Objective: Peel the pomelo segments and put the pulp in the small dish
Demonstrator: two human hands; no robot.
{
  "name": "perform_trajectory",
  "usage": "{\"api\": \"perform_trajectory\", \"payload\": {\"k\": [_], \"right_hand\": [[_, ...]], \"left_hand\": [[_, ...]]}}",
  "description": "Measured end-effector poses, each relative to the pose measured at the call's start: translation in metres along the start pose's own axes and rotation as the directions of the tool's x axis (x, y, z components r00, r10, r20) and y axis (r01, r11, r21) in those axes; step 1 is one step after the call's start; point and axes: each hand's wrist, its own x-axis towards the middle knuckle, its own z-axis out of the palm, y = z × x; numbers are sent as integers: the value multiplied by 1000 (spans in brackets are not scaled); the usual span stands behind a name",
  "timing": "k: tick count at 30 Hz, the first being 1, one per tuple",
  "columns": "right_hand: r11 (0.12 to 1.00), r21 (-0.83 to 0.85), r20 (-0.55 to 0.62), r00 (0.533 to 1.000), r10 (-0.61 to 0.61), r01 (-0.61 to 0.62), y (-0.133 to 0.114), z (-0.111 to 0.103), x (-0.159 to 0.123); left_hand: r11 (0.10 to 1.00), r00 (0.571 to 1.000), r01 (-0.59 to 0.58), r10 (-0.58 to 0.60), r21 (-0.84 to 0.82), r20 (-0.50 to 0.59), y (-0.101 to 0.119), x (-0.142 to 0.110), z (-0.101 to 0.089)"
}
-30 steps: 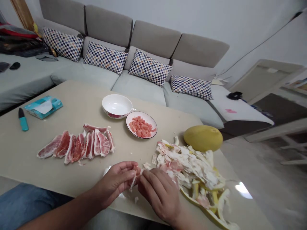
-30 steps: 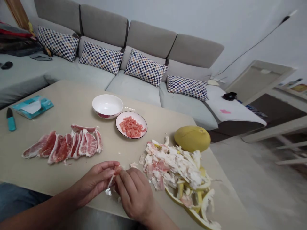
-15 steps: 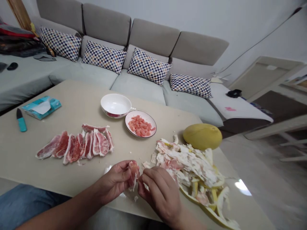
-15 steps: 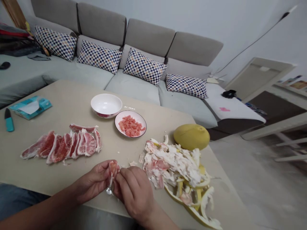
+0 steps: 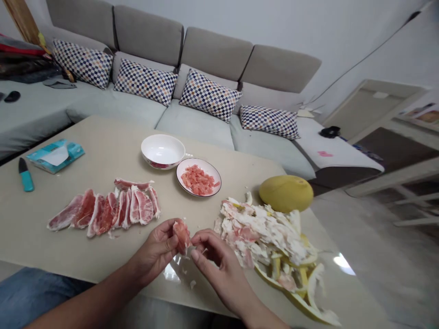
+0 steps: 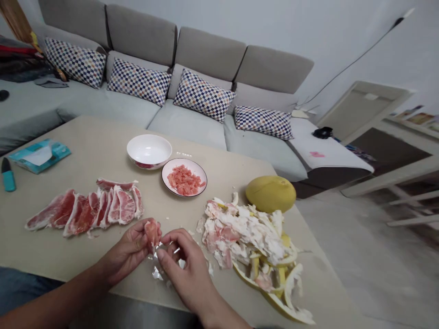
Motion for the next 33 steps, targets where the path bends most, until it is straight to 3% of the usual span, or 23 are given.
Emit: {"api": "perform_trajectory", "payload": {"k": [3,9,16,26,30,33], "right_hand": [[927,204,174,944,281,-313,1,-3,2],[871,276,204,910,361,-407,-4,-5,5],[862,235,192,891,412,-450,-7,-7,8],[881,180,148,897,416,-438,-1,-7,8],[923,89,37,927,374,-375,5,-3,8],[969,-85,-69,972,227,-232,10,1,6]], "left_hand": [[994,999,-35,35,108,1,4,2,-3],[968,998,-69,64,240,29,3,1,-5],[948,994,-109,97,298,54,4,4,-5],[930,995,-101,93,354,39,3,5,-10],[904,998,-14,41,427,-54,-2,2,-8],[926,998,49,-37,375,-41,-11,-2,-5]]}}
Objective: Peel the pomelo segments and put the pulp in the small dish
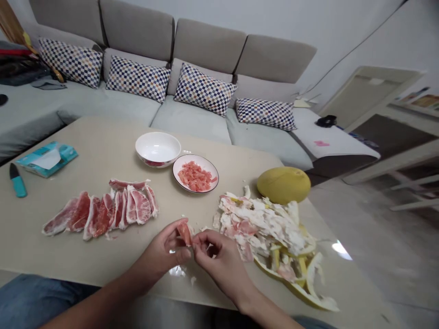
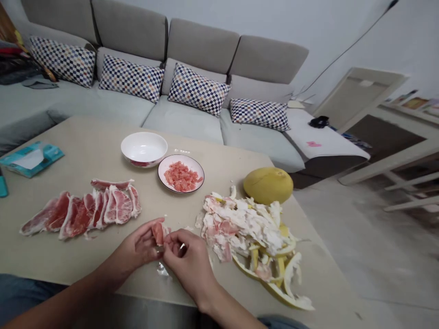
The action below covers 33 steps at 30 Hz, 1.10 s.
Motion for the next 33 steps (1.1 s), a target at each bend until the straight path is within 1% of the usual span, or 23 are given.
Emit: {"api": "perform_trajectory", "payload": {"k": [1,3,5,7,9,12,14,16,21,26,27,29,33], "right_hand": [[996,-55,-13,998,-68,67,1,2,-1],[976,-124,-4,984,-180,178,4,7,-3],[968,-138,9,977,-212,211,5,10,-5],[981,-111,18,987,-159,160,3,12,-5],[998,-44,41,998,-49,51,0,10,-5],[990,82,83,990,112,-119,-4,1,-1],[975,130,97,981,167,-179,-5,-8,3],[970,147,99,979,181,-194,-5,-16,7],[978,137,85,985,149,-159,0,-28,15],[986,125,241,967,82,-114,-6,-32,14],[988,117,254,965,71,-103,-7,-31,13],[995,81,231,972,35,-55,-8,-27,9],[994,7,165,981,-104,105,0,-13,4]], "left_hand": [[1000,1000,6,-6,-7,0,-2,-1,2],[999,999,5,-4,36,-48,-3,-1,6],[995,995,23,-13,98,-102,0,-1,9],[989,991,46,-28,141,-128,5,-1,11],[983,991,63,-41,172,-128,9,-1,11],[977,993,70,-50,199,-105,10,0,10],[974,994,71,-51,216,-97,10,1,9],[970,996,70,-54,233,-78,9,1,8],[980,996,80,-83,183,11,10,-1,4],[975,994,106,-104,193,-20,16,-2,3],[974,994,106,-103,202,-25,17,-2,4],[970,996,84,-79,227,-34,17,-1,7],[959,998,22,-6,282,-56,8,2,8]]}}
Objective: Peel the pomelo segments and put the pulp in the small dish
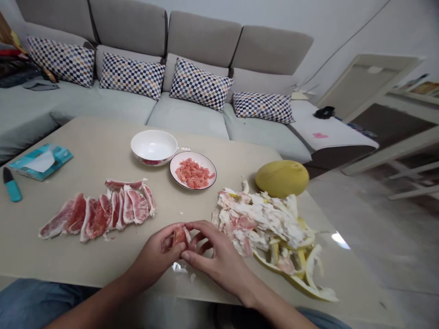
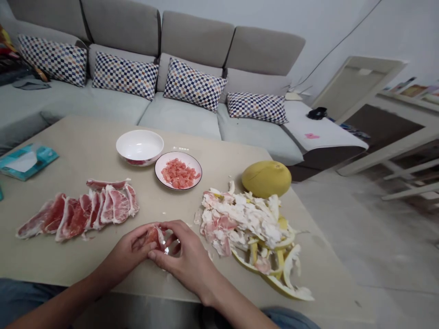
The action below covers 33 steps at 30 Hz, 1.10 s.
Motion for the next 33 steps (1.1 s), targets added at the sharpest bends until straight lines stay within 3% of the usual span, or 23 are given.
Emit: {"api": "perform_trajectory", "payload": {"k": [6,11,19,24,29,33], "right_hand": [[991,-97,-101,989,-107,97,13,7,2],[974,-194,-131,981,-144,117,14,6,1],[953,-268,-65,984,-166,143,3,-3,-1],[942,-314,-62,988,-143,117,-1,-13,-1],[953,-297,-54,996,-78,59,-3,-23,2],[978,-208,27,999,20,-14,-7,-29,3]], "left_hand": [[992,995,-49,58,113,-75,-14,1,-5],[1000,999,16,-16,-1,-37,-11,-2,-3],[980,995,95,-88,-173,51,-5,-2,-4],[977,990,123,-110,-173,87,1,-6,-5],[983,975,135,-110,-125,193,5,-7,-9],[968,975,181,-154,-175,159,3,-4,-13]]}}
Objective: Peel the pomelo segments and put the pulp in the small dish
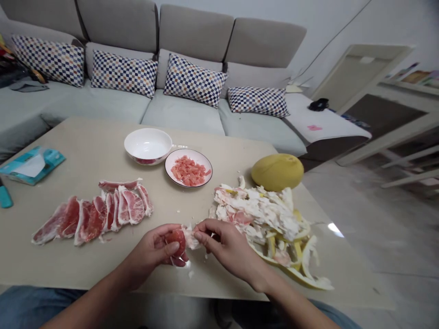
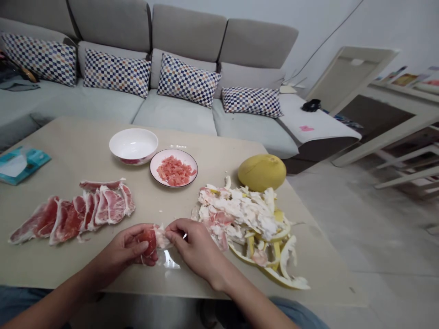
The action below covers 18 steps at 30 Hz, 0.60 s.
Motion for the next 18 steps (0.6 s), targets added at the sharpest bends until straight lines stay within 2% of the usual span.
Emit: {"api": "perform_trajectory", "payload": {"k": [2,6,13,18], "right_hand": [[998,60,7,1000,16,-17,0,0,-1],[988,148,-54,998,-31,39,3,7,-1],[992,122,-129,991,-26,42,1,19,-2],[986,134,-135,988,-77,95,1,25,-5]], "left_hand": [[1000,999,-15,14,-11,-29,-1,2,-1],[1000,999,-16,15,-2,-49,-1,3,1],[1000,996,-27,26,-6,-85,-3,4,3],[998,995,-48,50,32,-89,-2,5,3]]}}
